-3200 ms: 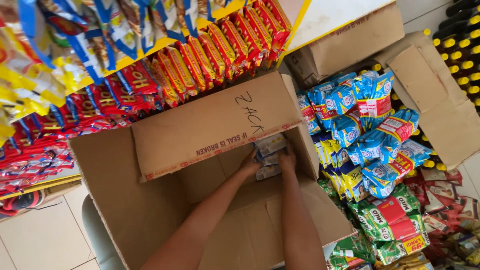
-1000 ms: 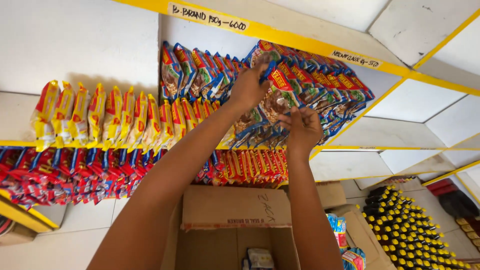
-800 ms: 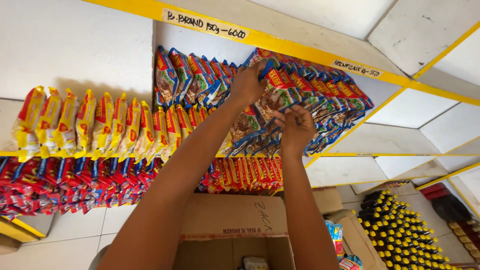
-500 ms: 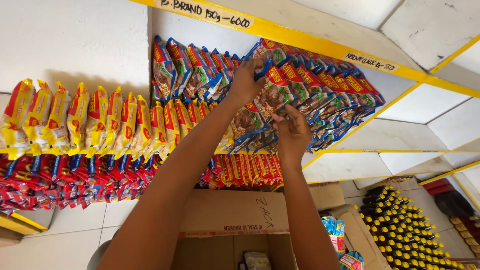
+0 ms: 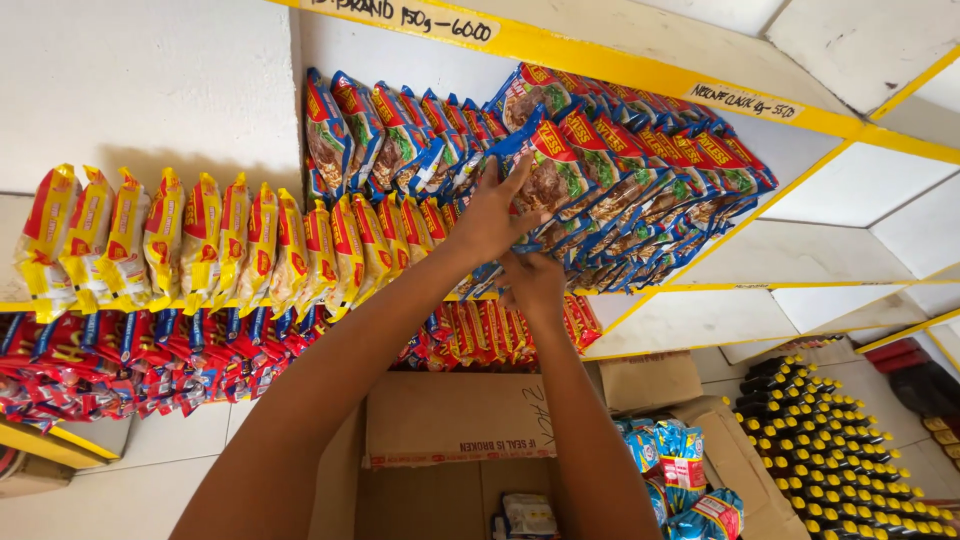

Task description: Stock grocery items from cardboard boxes onto shelves in a grocery store.

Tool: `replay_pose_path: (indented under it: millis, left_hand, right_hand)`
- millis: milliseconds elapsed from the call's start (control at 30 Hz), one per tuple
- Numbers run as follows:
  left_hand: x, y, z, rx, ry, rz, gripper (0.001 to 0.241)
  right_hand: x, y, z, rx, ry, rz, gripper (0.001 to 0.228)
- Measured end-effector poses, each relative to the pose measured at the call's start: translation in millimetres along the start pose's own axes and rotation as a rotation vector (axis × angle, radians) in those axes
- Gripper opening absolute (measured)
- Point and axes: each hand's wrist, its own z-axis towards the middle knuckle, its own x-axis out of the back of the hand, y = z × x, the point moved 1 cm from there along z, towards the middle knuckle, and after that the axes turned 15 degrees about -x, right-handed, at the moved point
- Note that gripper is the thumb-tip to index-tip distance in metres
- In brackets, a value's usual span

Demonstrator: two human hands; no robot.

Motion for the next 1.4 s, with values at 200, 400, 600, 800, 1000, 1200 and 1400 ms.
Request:
replay_pose_path:
  millis: [200,400,600,800,1000,1200,1400]
  left_hand:
    - [-1.8,2.0,6.4,0.013,0.028,0.011,0.09]
    - [-1.0,5.7,13.3,-0.032,0.097,-0.034,0.078]
    - [-1.9,13.0,7.2,0.033,0.09,0.076,0.074]
    - [4.4,27.4,3.3,0.094,0.052,0.246,0.075]
    - [9.1,20.7,6.8,0.116,-0.029,0.256,0.074]
    - [-2.9,2.4,-2.3,-0.04,0.167,0.209,0.069]
    - [-0.9,61.8,-41.5,-0.194,0.284,0.142,0.067]
  right_hand:
    - [-10.6,12.2,23.4,0.111,0.004,0.143,0.026]
    - [1.5,-5.6,6.2,0.351,0.085,0.148,0.024]
    - [4.6,-5.1,4.3,0.499,0.301,-0.156,0.03]
    - [-6.5,5.1,9.9,0.433,0.115,0.096,0.019]
    - [2.9,-6.2,-5.5,0.39,0.145,-0.031,0.015]
    - [16.5,5.1,-12.7,0.33,0.113,0.073,0.017]
    - [57.4,38.2,-35.1,0.226,0.042,0.221,0.018]
